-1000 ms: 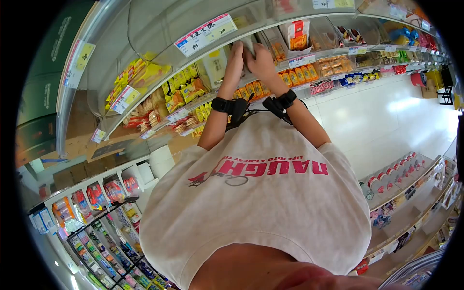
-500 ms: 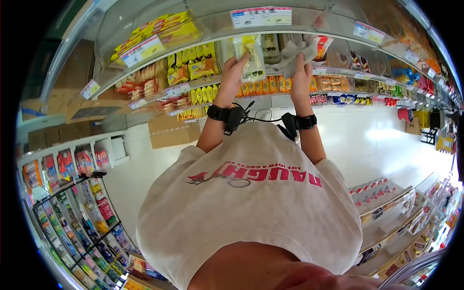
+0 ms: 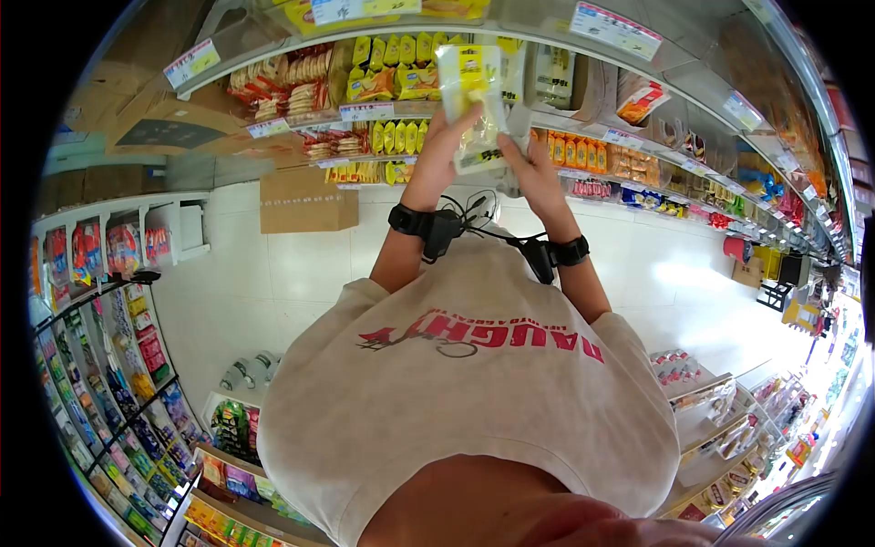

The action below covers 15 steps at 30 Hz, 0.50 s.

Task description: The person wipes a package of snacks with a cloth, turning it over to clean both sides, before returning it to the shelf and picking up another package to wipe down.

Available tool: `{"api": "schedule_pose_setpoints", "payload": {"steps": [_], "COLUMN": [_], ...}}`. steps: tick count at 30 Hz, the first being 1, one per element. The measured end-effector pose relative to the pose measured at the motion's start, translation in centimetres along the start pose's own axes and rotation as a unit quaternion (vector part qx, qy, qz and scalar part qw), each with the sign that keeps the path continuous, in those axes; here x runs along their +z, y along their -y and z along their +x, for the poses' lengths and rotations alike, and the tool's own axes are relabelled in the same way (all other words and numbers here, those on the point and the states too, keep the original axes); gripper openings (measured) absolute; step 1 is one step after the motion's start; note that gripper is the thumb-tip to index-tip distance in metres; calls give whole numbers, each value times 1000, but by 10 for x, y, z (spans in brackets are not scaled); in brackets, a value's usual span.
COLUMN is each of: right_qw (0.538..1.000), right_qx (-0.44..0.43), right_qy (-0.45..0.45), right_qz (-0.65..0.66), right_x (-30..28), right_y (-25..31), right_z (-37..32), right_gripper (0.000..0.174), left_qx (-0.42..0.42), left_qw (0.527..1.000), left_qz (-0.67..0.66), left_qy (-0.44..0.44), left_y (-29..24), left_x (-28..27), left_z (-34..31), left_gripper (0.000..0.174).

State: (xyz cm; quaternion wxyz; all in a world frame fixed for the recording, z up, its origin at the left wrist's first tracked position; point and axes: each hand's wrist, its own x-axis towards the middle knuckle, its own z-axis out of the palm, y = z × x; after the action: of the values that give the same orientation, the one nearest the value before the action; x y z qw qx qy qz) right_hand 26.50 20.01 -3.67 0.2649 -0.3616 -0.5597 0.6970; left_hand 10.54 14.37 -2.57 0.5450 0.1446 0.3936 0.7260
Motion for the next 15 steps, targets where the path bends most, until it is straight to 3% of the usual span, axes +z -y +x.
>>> {"api": "schedule_pose_setpoints", "payload": {"steps": [1, 2, 5, 6, 9, 11, 12, 15], "right_qw": [999, 998, 994, 986, 944, 965, 877, 892], "right_qx": [-15, -31, 3, 57, -146, -138, -310, -294], "right_qy": [2, 6, -85, -152, -286, -170, -75, -56], "right_qz": [-29, -58, -66, 24, 78, -144, -359, -339], "right_x": [10, 18, 25, 24, 36, 44, 50, 70], "right_y": [0, 2, 12, 10, 13, -2, 5, 1], "right_z": [-6, -11, -26, -21, -19, -26, -23, -32], "right_gripper": [27, 26, 27, 30, 33, 40, 54, 62], "left_qx": [-8, -13, 11, 10, -16, -54, -40, -21], "left_qw": [999, 996, 991, 990, 983, 973, 977, 988], "left_qz": [-22, -90, -133, -141, -178, -220, -204, -142], "left_qy": [-34, 9, 19, 22, 38, 48, 48, 54], "left_y": [-4, -8, -4, -1, 7, 4, 4, 10], "left_x": [-1, -8, -23, -29, -33, -21, -13, 9], "left_z": [-5, -10, -13, -14, -18, -24, -26, -31], "left_gripper": [38, 39, 38, 38, 43, 52, 54, 61]}}
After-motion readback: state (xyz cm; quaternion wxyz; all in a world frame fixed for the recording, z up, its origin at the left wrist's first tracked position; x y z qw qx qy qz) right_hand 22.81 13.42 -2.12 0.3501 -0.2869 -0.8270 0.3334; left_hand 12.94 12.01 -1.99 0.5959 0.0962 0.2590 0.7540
